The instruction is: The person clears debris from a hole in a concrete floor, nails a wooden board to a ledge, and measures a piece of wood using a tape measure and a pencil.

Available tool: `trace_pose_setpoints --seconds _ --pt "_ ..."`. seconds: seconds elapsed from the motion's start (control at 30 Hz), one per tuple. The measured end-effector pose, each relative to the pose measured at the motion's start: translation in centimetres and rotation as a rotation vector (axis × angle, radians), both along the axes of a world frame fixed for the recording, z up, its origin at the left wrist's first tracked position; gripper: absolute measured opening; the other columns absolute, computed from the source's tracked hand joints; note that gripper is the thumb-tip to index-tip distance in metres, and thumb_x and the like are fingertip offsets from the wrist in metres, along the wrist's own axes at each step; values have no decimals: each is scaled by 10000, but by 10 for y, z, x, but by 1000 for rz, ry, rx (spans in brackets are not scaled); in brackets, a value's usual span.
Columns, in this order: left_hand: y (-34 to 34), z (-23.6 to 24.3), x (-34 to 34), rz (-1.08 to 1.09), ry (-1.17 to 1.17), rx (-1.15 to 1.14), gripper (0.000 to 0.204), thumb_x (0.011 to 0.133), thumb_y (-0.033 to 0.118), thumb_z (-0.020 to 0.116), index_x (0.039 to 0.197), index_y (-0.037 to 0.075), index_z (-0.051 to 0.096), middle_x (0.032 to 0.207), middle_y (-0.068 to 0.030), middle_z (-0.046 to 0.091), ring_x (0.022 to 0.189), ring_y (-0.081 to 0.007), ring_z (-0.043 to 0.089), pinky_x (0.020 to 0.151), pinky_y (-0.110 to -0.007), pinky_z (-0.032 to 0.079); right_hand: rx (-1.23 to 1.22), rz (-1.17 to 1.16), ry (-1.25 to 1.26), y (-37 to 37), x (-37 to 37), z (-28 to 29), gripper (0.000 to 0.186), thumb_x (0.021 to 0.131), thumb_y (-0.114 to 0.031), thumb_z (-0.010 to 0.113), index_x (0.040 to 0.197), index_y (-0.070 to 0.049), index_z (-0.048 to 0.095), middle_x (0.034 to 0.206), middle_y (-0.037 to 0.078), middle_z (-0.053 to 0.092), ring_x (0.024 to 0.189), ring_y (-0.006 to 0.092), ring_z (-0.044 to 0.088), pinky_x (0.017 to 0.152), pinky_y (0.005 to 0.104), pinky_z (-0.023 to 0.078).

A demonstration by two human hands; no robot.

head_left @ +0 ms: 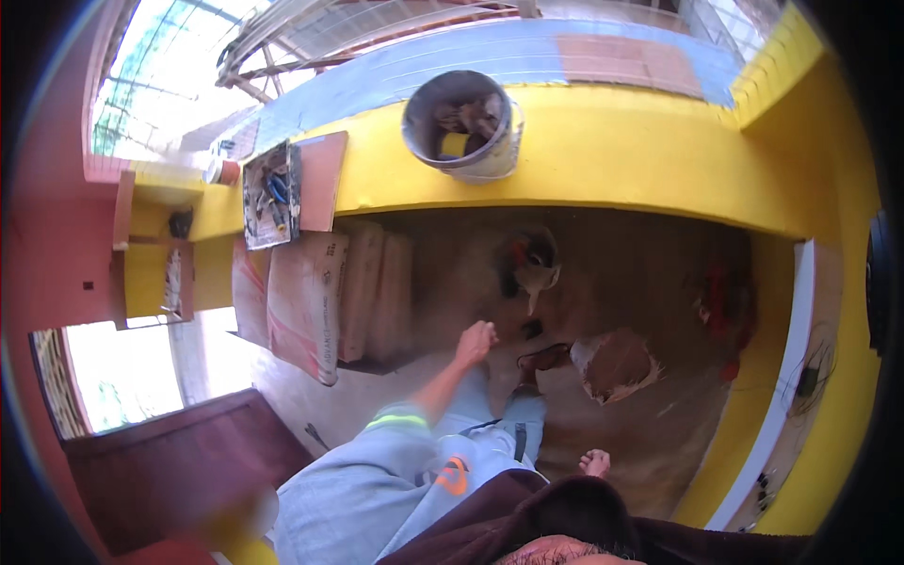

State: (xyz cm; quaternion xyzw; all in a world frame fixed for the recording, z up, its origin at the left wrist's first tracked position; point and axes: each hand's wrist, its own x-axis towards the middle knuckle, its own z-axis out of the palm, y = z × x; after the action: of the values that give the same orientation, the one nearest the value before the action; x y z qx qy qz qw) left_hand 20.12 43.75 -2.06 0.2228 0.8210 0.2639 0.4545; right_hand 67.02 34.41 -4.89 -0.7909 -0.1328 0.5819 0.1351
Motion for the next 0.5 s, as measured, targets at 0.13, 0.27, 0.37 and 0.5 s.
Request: trace_pose_setpoints --seconds 0.13,0.27,0.37,0.5 --pt "29 37 -82 -242 793 400 231 1004 186 459 905 30 598 854 -163 627 837 -356 619 745 -422 495 183 56 -2 82 -50 17 118 967 -133 502 1028 -59 570 841 48 596 649 123 577 537 261 491" --pt "177 189 -162 49 682 914 190 903 106 635 1061 4 612 1011 -170 637 949 -322 615 828 -383 483 329 304 28 130 -141 43 187 972 -136 511 1103 -29 590 919 68 632 694 125 611 585 258 518" --pt "266 216 -223 -605 731 923 544 750 149 762 1248 71 557 1227 -174 579 1180 -331 534 975 -418 466 306 513 48 126 -201 77 209 970 -134 518 1125 -22 603 945 75 646 734 135 640 610 268 537" --pt "342 173 -244 -979 840 405 998 601 171 819 1476 226 341 1436 -176 396 1285 -388 441 1001 -514 469 232 642 -22 99 -209 84 209 963 -127 522 1115 -15 612 960 83 651 752 148 655 624 281 552"
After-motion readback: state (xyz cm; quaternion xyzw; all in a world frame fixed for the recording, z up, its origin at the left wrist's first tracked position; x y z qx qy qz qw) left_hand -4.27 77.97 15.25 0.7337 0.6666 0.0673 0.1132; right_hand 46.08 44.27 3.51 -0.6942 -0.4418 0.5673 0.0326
